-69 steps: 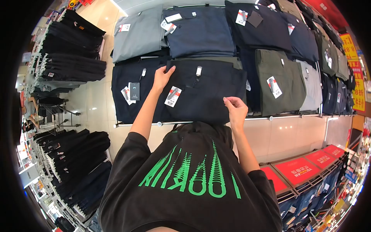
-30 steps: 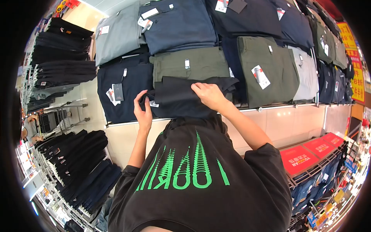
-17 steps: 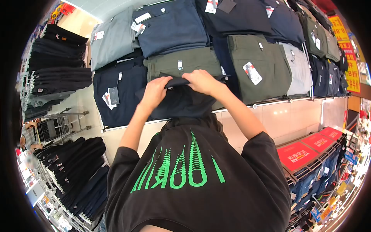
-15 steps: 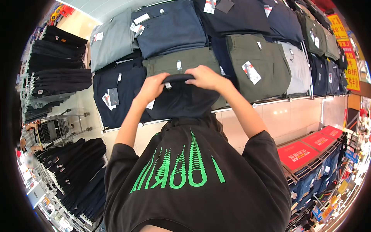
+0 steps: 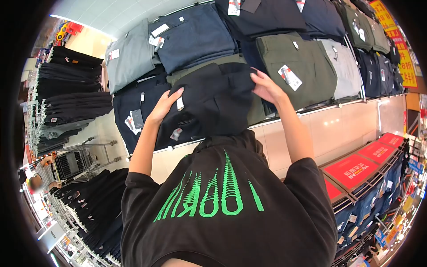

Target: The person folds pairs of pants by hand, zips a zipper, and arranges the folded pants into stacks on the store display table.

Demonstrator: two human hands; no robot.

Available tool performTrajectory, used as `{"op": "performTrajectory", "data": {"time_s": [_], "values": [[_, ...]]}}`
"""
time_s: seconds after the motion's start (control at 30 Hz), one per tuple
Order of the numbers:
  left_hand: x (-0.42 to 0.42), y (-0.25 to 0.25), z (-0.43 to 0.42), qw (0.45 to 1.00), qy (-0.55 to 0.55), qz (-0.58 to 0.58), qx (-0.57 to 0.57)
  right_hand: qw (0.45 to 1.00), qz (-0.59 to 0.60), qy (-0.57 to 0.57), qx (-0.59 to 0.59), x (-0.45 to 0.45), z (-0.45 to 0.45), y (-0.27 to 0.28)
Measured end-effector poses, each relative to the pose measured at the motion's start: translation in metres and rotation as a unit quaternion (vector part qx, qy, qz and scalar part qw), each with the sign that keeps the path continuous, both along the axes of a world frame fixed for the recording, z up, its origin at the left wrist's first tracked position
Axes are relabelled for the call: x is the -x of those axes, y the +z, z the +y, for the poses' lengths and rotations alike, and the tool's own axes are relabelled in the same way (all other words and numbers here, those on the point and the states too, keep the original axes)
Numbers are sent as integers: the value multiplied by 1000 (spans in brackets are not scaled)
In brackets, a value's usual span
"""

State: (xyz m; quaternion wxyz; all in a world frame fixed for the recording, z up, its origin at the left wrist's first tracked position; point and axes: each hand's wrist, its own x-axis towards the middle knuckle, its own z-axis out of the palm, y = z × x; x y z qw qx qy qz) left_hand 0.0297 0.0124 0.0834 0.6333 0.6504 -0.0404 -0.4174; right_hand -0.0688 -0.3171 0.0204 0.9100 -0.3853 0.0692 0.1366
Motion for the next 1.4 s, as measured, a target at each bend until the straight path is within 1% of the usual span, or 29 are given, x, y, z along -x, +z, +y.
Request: {"op": "performTrajectory", "data": {"time_s": [0.07, 0.1, 0.13, 0.2, 0.3, 0.37, 0.4, 0.47, 0.5, 0.53, 0.63, 0.67, 0.73, 0.77, 0.8, 0.87, 0.9, 0.93, 1.0, 1.03, 1.13, 1.17, 1.2, 1.23, 1.27, 1.3, 1.33, 1.37, 1.4], "values": [[0, 7, 0, 1000, -1, -3, 21, 990, -23, 8, -140, 9, 7, -23], [3, 16, -4, 999, 6, 3, 37, 994, -35, 28, -95, 9, 18, -20], [5, 26, -9, 998, 12, 10, 54, 997, -38, 54, -49, 10, 23, -29], [12, 47, -26, 996, 49, 10, 76, 998, 38, 58, -10, 9, 29, -51], [12, 60, -41, 994, 73, -9, 79, 991, 66, 76, 92, -1, 46, 2], [7, 62, -45, 993, 77, -30, 86, 984, 70, 10, 166, -3, 44, 28], [6, 64, -45, 995, 72, -32, 64, 977, 72, -22, 202, -4, 43, 37], [2, 68, -43, 997, 67, -34, 20, 967, 59, -127, 215, 6, 34, 58], [3, 67, -42, 998, 36, -54, 6, 949, 41, -151, 272, 13, 29, 78], [5, 60, -42, 996, 5, -86, 8, 928, 25, -176, 329, 20, 26, 96], [14, 52, -51, 993, -55, -102, 31, 859, -59, -225, 456, 40, 20, 119], [16, 52, -56, 993, -46, -110, 23, 796, -99, -238, 548, 48, 19, 125], [20, 51, -68, 992, -25, -124, 8, 635, -172, -246, 711, 62, 21, 140], [20, 49, -75, 980, -18, -198, -24, 579, -256, -204, 747, 70, 21, 153], [23, 47, -82, 980, 8, -200, -14, 517, -338, -157, 771, 79, 23, 165], [25, 38, -95, 959, 33, -281, -7, 530, -396, -116, 741, 90, 51, 175], [18, -15, -95, 964, 40, -239, 106, 524, -425, -101, 732, 94, 64, 176], [21, -34, -98, 966, 44, -226, 118, 517, -453, -87, 721, 95, 73, 176], [29, -35, -110, 973, 53, -193, 111, 537, -472, -106, 691, 94, 83, 172], [33, -28, -118, 977, 60, -176, 102, 558, -470, -123, 673, 94, 83, 168], [47, 9, -134, 986, 93, -117, 81, 638, -424, -105, 635, 96, 59, 179], [51, 24, -139, 987, 106, -91, 76, 689, -405, -125, 588, 96, 48, 173], [53, 37, -146, 988, 118, -61, 76, 722, -367, -170, 562, 94, 35, 179], [53, 49, -153, 988, 129, -26, 84, 788, -247, -150, 544, 101, 16, 184], [55, 62, -158, 986, 137, 6, 97, 833, -142, -199, 497, 94, 0, 176], [58, 73, -162, 982, 142, 48, 119, 867, -35, -267, 420, 87, -15, 168], [61, 75, -162, 977, 144, 85, 129, 877, 57, -344, 331, 79, -29, 165], [64, 76, -163, 972, 146, 123, 139, 910, 61, -339, 231, 74, -42, 171], [68, 78, -163, 964, 148, 160, 149, 913, 71, -332, 225, 69, -64, 154]]}}
